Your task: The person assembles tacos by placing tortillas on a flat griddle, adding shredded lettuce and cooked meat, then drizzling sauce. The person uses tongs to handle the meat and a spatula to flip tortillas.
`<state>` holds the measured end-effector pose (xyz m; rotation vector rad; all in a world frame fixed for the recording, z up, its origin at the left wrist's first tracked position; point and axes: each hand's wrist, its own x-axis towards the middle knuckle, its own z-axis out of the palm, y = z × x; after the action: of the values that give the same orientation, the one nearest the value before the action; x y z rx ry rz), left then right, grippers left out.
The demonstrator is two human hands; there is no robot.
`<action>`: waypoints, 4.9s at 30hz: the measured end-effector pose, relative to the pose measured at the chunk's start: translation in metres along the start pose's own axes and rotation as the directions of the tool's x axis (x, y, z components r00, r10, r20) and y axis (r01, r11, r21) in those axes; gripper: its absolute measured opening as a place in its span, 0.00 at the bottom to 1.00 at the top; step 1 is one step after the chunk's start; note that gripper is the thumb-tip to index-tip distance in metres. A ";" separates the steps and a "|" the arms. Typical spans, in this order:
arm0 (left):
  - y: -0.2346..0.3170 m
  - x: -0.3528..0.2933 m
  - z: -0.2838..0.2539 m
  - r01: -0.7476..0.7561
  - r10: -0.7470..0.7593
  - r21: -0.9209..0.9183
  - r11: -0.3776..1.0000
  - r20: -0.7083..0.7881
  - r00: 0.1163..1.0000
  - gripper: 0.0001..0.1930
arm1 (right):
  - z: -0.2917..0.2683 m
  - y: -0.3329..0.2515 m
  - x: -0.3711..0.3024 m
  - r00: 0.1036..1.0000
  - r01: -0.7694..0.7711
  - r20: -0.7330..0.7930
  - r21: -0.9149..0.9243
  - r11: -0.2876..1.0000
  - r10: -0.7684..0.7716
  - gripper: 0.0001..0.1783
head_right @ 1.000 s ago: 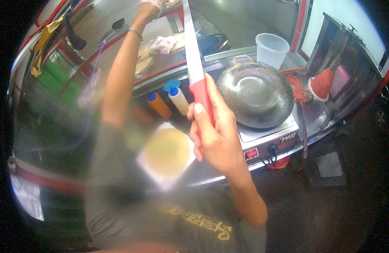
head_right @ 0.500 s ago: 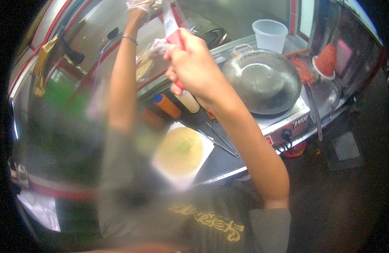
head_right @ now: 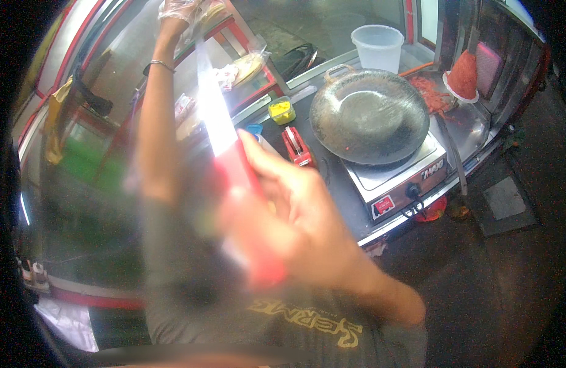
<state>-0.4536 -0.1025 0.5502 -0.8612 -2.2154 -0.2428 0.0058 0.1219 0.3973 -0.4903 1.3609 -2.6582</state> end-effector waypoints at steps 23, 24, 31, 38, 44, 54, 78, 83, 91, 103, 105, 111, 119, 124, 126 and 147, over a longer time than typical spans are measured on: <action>0.004 0.010 -0.028 0.020 0.015 -0.109 0.994 0.310 0.951 0.15 | -0.030 -0.029 0.002 0.988 0.079 -0.134 -0.011 0.997 -0.079 0.38; 0.005 0.011 -0.028 0.018 0.016 -0.107 0.994 0.309 0.951 0.15 | -0.031 -0.030 0.003 0.988 0.076 -0.138 -0.008 0.997 -0.076 0.39; 0.009 0.011 -0.027 0.012 0.022 -0.105 0.994 0.309 0.951 0.15 | -0.041 -0.026 0.013 0.982 0.145 -0.122 -0.013 0.989 -0.145 0.39; 0.022 0.005 -0.028 0.003 0.038 -0.124 0.992 0.328 0.944 0.15 | -0.060 -0.061 0.056 0.994 0.027 0.109 -0.090 0.996 -0.017 0.36; 0.025 0.005 -0.027 -0.009 0.057 -0.141 0.990 0.341 0.938 0.15 | -0.062 -0.084 0.029 0.998 -0.051 0.024 -0.187 0.981 0.057 0.39; 0.029 0.003 -0.031 -0.025 0.077 -0.148 0.989 0.356 0.931 0.15 | -0.081 -0.102 0.113 0.890 -0.390 0.232 -0.053 0.919 0.392 0.29; 0.017 -0.024 -0.033 -0.026 0.113 -0.221 0.975 0.393 0.913 0.14 | -0.100 -0.092 -0.059 0.972 -0.215 -0.020 -0.497 0.841 0.236 0.50; 0.010 -0.030 -0.031 0.002 0.106 -0.251 0.968 0.412 0.905 0.14 | -0.146 -0.088 -0.172 0.976 -0.193 -0.192 -0.522 0.831 0.105 0.44; -0.008 -0.037 -0.040 0.096 0.063 -0.308 0.947 0.469 0.881 0.14 | -0.160 -0.054 -0.258 0.843 0.060 -0.349 -0.695 0.717 -0.409 0.32; -0.036 -0.030 -0.040 0.179 0.037 -0.355 0.917 0.525 0.851 0.13 | -0.193 -0.019 -0.338 0.714 0.125 -0.276 -0.854 0.505 -0.643 0.23; -0.033 -0.030 -0.043 0.236 0.033 -0.401 0.885 0.560 0.828 0.13 | -0.197 -0.019 -0.340 0.698 0.119 -0.098 -0.961 0.249 -0.710 0.25; 0.027 -0.059 -0.065 -0.402 0.393 0.109 0.909 0.090 0.915 0.10 | -0.179 -0.018 -0.337 0.700 0.069 -0.564 -0.556 0.828 -0.437 0.36; 0.048 -0.029 -0.058 -0.162 0.150 0.188 0.969 0.076 0.986 0.11 | -0.173 -0.013 -0.327 0.665 0.015 -0.476 -0.762 0.647 -0.575 0.49; 0.048 -0.018 -0.074 -0.092 0.086 -0.068 0.993 -0.081 0.993 0.11 | -0.166 -0.014 -0.325 0.563 -0.048 -0.663 -0.622 0.781 -0.493 0.49; 0.054 -0.021 -0.090 -0.085 0.061 -0.185 0.979 -0.133 0.989 0.12 | -0.162 -0.012 -0.325 0.548 -0.102 -0.668 -0.651 0.753 -0.503 0.49; 0.298 -0.101 -0.002 0.150 0.246 -0.667 0.730 0.461 0.852 0.16 | -0.219 0.057 -0.328 0.185 -0.722 -0.760 -0.536 0.438 -0.624 0.25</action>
<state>-0.2081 0.0707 0.4565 -1.5399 -2.6305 -0.9582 0.2382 0.3372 0.1566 1.7983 2.9834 -1.3947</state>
